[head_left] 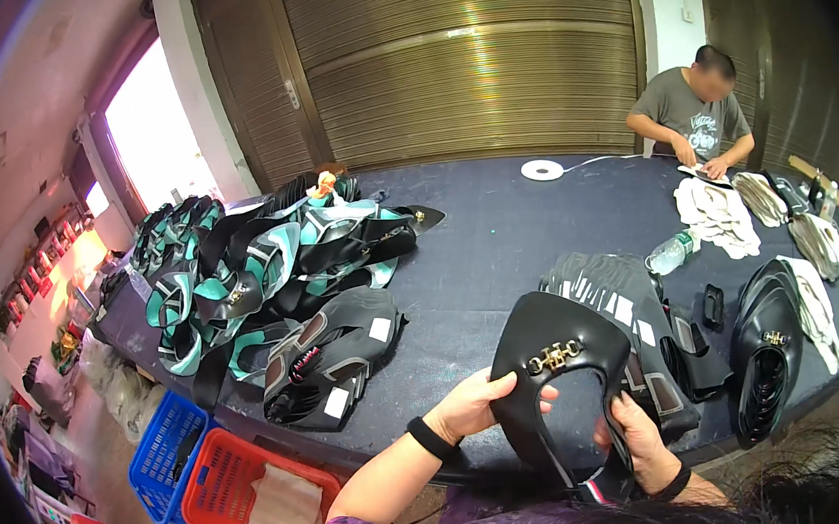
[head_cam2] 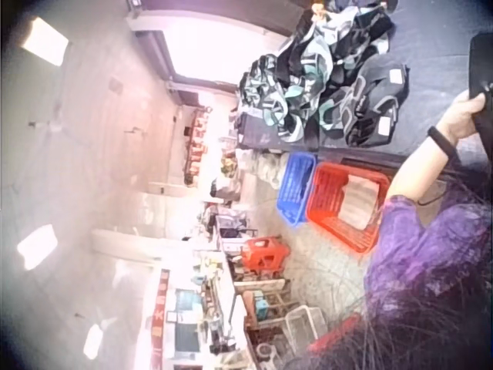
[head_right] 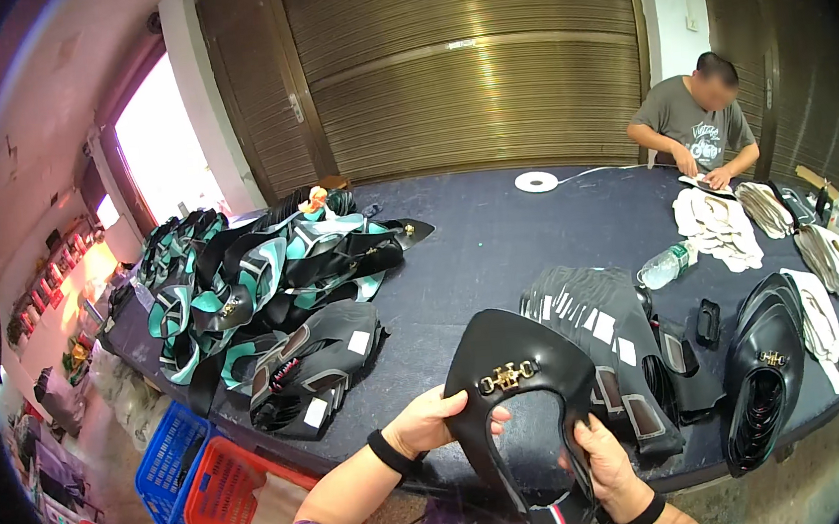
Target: The recorder is inspecting and organizing various black and green shoe upper components on a large assembly table.
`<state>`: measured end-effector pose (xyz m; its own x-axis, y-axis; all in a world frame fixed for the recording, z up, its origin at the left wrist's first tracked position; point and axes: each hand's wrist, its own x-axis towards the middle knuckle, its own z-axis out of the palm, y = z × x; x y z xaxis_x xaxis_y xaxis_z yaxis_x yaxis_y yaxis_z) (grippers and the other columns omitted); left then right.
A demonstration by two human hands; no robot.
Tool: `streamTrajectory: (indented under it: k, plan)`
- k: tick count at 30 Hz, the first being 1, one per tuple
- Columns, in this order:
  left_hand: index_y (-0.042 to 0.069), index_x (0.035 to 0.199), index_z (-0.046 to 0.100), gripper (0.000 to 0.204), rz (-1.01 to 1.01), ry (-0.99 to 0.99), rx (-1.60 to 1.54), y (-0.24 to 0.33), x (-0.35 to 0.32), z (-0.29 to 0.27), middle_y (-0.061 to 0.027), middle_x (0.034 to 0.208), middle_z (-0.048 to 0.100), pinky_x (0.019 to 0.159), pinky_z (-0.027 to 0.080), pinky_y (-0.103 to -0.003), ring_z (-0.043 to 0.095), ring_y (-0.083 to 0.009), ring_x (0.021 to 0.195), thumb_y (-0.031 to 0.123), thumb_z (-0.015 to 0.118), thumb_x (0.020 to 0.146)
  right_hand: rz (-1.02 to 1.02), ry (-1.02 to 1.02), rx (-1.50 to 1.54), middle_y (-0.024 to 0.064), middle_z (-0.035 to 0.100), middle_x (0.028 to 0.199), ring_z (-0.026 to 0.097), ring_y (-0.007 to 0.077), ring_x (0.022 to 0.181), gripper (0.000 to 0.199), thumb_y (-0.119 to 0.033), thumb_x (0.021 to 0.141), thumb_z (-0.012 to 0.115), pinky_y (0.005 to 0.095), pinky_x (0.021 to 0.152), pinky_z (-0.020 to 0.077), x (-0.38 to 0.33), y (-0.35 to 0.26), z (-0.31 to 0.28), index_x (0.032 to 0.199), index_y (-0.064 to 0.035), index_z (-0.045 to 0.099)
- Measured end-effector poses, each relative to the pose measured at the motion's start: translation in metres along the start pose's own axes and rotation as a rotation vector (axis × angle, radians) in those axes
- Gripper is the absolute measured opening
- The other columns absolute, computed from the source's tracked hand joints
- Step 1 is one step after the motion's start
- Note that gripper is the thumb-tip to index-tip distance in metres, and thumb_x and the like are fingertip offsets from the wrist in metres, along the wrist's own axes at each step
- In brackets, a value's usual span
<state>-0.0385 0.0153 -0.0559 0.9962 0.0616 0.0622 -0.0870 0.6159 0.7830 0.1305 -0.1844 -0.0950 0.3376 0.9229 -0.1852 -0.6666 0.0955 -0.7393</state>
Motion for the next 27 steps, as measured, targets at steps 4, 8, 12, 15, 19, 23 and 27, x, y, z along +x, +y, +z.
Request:
streamTrajectory:
  k: [4, 8, 12, 15, 19, 23, 27]
  plan:
    - [0.000, 0.127, 0.030, 0.051, -0.037, -0.051, -0.105, 0.000, 0.000, 0.007, -0.0215, 0.118, 0.046, 0.081, 0.047, -0.041, 0.056, -0.0285, 0.095, 0.028, 0.047, 0.087, -0.019, -0.120, -0.104, 0.0066, 0.054, 0.091, 0.054, 0.0177, 0.075, 0.050, -0.010, 0.069, 0.066, 0.0291, 0.064, 0.0447, -0.001, -0.013, 0.003, 0.112, -0.0063, 0.042]
    - [0.001, 0.128, 0.029, 0.051, -0.027, 0.004, -0.073, -0.004, 0.003, 0.008, -0.0209, 0.119, 0.045, 0.079, 0.047, -0.040, 0.057, -0.0290, 0.090, 0.029, 0.045, 0.088, -0.101, -0.200, -0.194, 0.0111, 0.054, 0.109, 0.055, 0.0191, 0.095, 0.063, -0.010, 0.067, 0.069, 0.0349, 0.076, 0.0488, 0.004, -0.044, 0.004, 0.121, -0.0024, 0.038]
    - [0.000, 0.128, 0.030, 0.051, -0.051, -0.016, -0.069, -0.007, 0.009, 0.011, -0.0209, 0.119, 0.045, 0.079, 0.047, -0.040, 0.057, -0.0301, 0.090, 0.029, 0.044, 0.088, -0.014, -0.320, -0.322, 0.0109, 0.059, 0.097, 0.058, 0.0204, 0.087, 0.047, -0.008, 0.068, 0.069, 0.0318, 0.073, 0.0493, 0.017, -0.060, 0.008, 0.109, 0.0013, 0.050]
    - [0.000, 0.128, 0.030, 0.050, -0.049, -0.035, -0.088, -0.004, 0.010, 0.014, -0.0212, 0.119, 0.045, 0.079, 0.047, -0.040, 0.058, -0.0304, 0.089, 0.029, 0.044, 0.089, -0.066, -0.401, -0.308, 0.0102, 0.060, 0.095, 0.058, 0.0196, 0.088, 0.046, -0.007, 0.067, 0.069, 0.0313, 0.073, 0.0487, 0.023, -0.070, 0.013, 0.108, 0.0021, 0.051]
    - [0.000, 0.128, 0.030, 0.050, -0.064, -0.032, -0.028, 0.000, 0.009, 0.019, -0.0214, 0.119, 0.045, 0.080, 0.047, -0.040, 0.058, -0.0303, 0.089, 0.028, 0.043, 0.089, -0.134, -0.313, -0.471, 0.0052, 0.060, 0.096, 0.056, 0.0104, 0.080, 0.041, -0.002, 0.068, 0.067, 0.0224, 0.078, 0.0431, 0.025, -0.081, 0.018, 0.106, 0.0038, 0.054]
    - [0.000, 0.128, 0.031, 0.048, -0.015, 0.033, -0.011, -0.003, 0.011, 0.023, -0.0191, 0.121, 0.045, 0.083, 0.046, -0.039, 0.056, -0.0286, 0.094, 0.028, 0.042, 0.090, -0.154, -0.243, -0.517, 0.0041, 0.061, 0.092, 0.055, 0.0096, 0.079, 0.032, -0.004, 0.071, 0.066, 0.0225, 0.076, 0.0433, 0.031, -0.078, 0.020, 0.101, 0.0034, 0.057]
    - [0.000, 0.128, 0.031, 0.047, 0.010, -0.100, -0.150, -0.006, 0.011, 0.019, -0.0177, 0.122, 0.045, 0.086, 0.044, -0.038, 0.054, -0.0278, 0.099, 0.028, 0.041, 0.090, -0.156, -0.168, -0.353, 0.0046, 0.061, 0.088, 0.056, 0.0097, 0.074, 0.025, -0.012, 0.077, 0.064, 0.0230, 0.069, 0.0452, 0.040, -0.063, 0.021, 0.096, 0.0030, 0.058]
